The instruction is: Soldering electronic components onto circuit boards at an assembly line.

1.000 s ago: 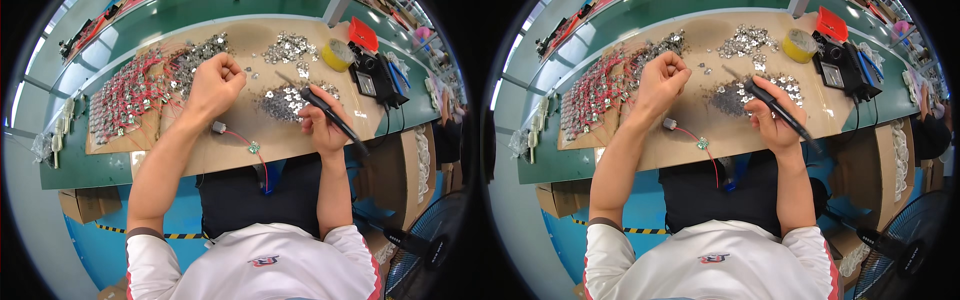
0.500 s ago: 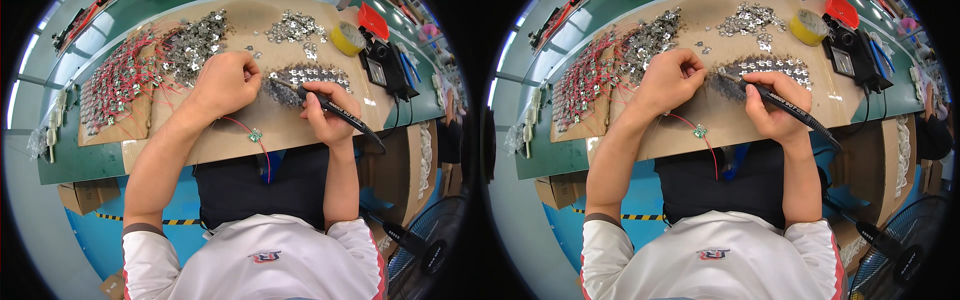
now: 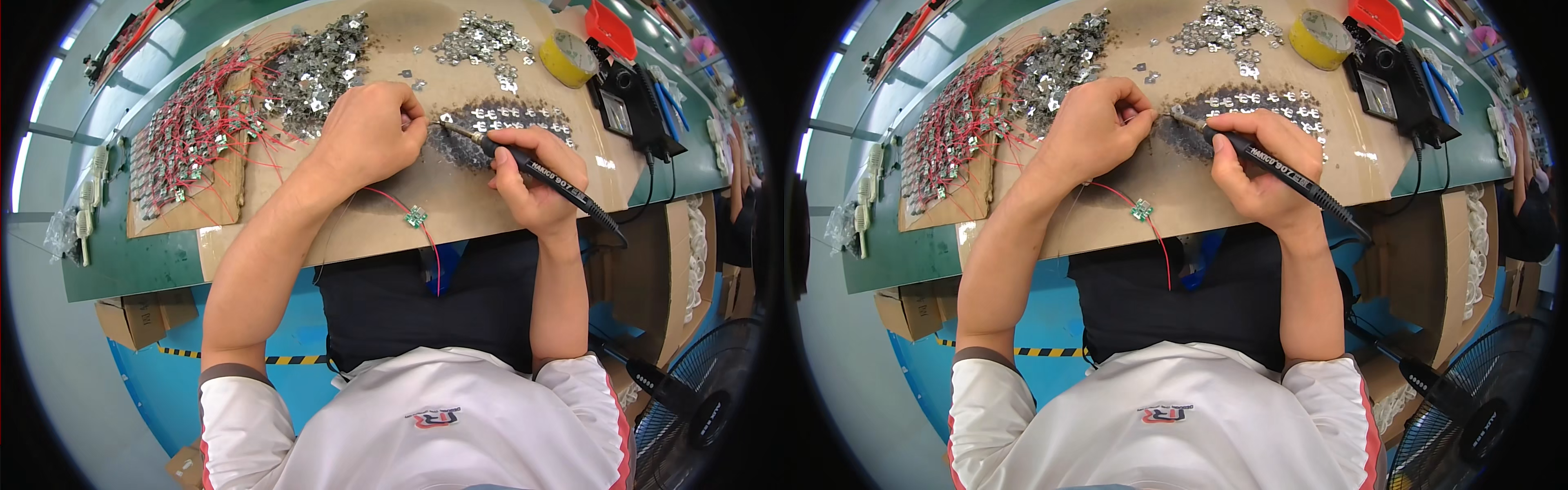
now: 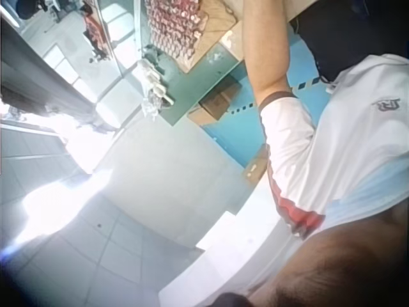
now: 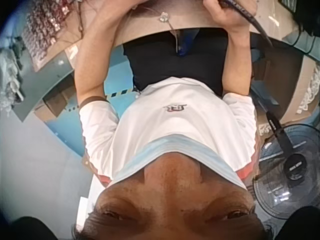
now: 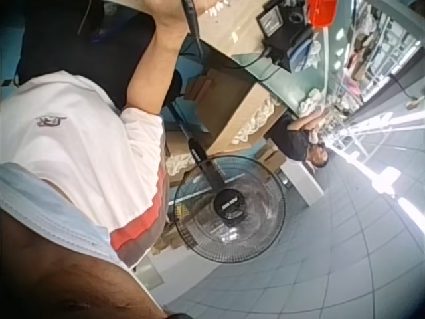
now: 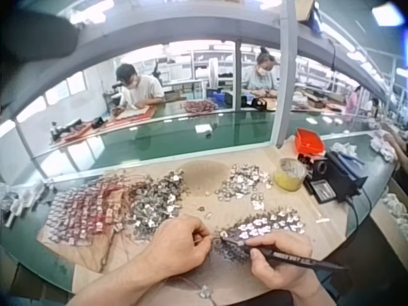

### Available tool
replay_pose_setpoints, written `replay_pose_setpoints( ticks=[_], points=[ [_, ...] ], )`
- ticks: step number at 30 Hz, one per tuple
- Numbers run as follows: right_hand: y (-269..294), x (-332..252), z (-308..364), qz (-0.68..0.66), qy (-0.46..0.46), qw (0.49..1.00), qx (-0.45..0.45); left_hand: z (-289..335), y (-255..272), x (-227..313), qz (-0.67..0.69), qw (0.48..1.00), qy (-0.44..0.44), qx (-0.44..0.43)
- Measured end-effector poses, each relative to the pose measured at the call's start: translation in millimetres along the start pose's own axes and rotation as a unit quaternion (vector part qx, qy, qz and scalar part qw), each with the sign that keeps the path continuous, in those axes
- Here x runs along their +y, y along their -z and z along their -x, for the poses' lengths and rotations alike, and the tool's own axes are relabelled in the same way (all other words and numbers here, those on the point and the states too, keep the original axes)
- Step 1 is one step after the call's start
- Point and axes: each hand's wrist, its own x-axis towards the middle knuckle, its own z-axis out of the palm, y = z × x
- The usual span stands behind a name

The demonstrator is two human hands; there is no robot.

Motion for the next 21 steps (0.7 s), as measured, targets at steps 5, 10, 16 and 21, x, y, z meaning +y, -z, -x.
replay_pose_setpoints(
  ticks=[5,10,16,21],
  points=[
    [1.1,-1.5,-1.0,0.004,0.015,1.000,-0.009,0.1,-1.4,0.0,0.002,1.000,0.004,-0.003],
    [0.8,-0.8,0.0,-0.001,0.003,1.000,0.001,0.2,-1.5,1.7,-0.002,1.000,0.011,-0.008],
    [-0.9,-2.3,-1.3,-0.002,0.004,1.000,0.005,-0.7,-2.6,0.5,-0.014,1.000,0.002,-0.007],
    [-0.6,0.0,-1.1,0.009,0.014,1.000,0.005,-0.8,-3.0,2.0,-0.028,1.000,-0.008,-0.002]
  ],
)
